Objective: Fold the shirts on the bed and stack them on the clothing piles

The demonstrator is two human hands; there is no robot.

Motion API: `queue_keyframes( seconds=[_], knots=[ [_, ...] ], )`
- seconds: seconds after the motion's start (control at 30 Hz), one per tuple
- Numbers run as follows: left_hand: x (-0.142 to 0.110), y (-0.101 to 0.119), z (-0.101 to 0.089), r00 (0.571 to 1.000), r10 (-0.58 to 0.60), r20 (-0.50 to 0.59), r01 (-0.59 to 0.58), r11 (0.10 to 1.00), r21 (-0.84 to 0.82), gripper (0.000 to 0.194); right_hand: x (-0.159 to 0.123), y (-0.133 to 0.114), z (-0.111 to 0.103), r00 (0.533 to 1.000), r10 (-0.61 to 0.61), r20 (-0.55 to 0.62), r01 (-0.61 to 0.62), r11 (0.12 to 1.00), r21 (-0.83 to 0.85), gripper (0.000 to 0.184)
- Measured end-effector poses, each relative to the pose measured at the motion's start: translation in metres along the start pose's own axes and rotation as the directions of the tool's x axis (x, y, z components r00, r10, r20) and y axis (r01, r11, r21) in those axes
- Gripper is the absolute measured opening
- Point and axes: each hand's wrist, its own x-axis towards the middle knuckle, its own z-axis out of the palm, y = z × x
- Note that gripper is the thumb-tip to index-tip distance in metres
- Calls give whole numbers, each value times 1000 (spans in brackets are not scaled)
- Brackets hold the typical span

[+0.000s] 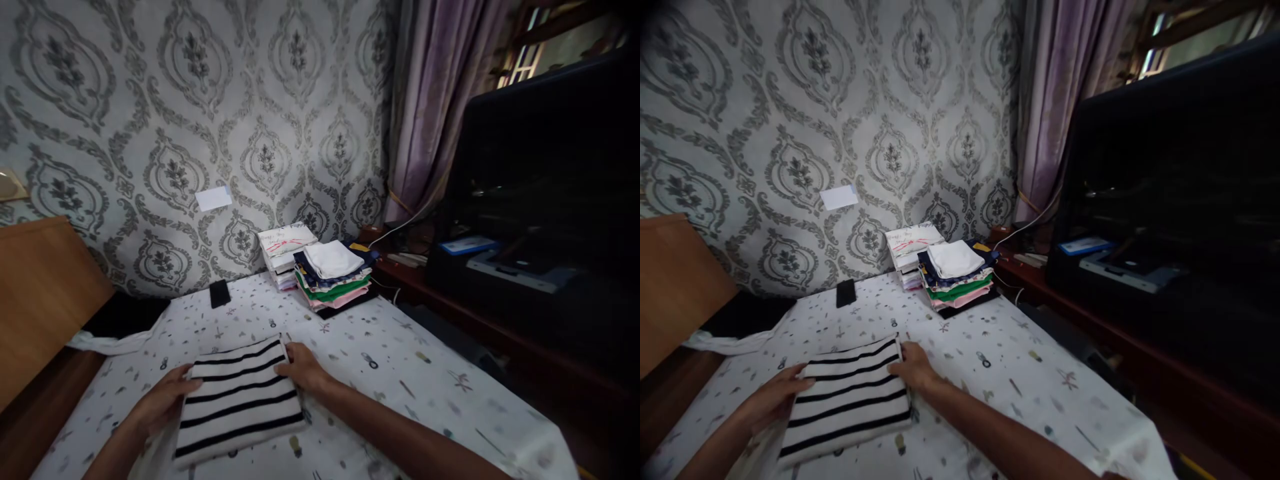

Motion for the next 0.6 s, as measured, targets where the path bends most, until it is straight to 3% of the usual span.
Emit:
queue_keyframes(
  seconds=[0.1, 0.23, 0.33, 0.4, 0.47, 0.6],
  knots=[
    [0, 6, 6, 994, 11, 107, -4, 998, -63, 59, 4, -8, -12, 995, 38, 91, -61, 965, 256, 18],
    [19, 46, 33, 983, 181, 39, -174, 976, -134, 61, 25, -39, -58, 985, -173, -31, 174, 942, 288, 22],
    [46, 99, 69, 934, 356, 4, -350, 919, -179, 53, 61, -78, -113, 918, -359, -169, 374, 925, 64, 23],
    [70, 138, 96, 895, 446, -23, -441, 874, -206, 44, 92, -104, -151, 854, -448, -265, 418, 894, -164, 22],
    [98, 176, 122, 853, 520, -55, -518, 827, -217, 37, 127, -127, -185, 796, -494, -350, 371, 855, -363, 22],
    [162, 235, 160, 807, 582, -98, -589, 787, -183, 25, 200, -154, -231, 790, -500, -355, 229, 778, -585, 28]
  ],
)
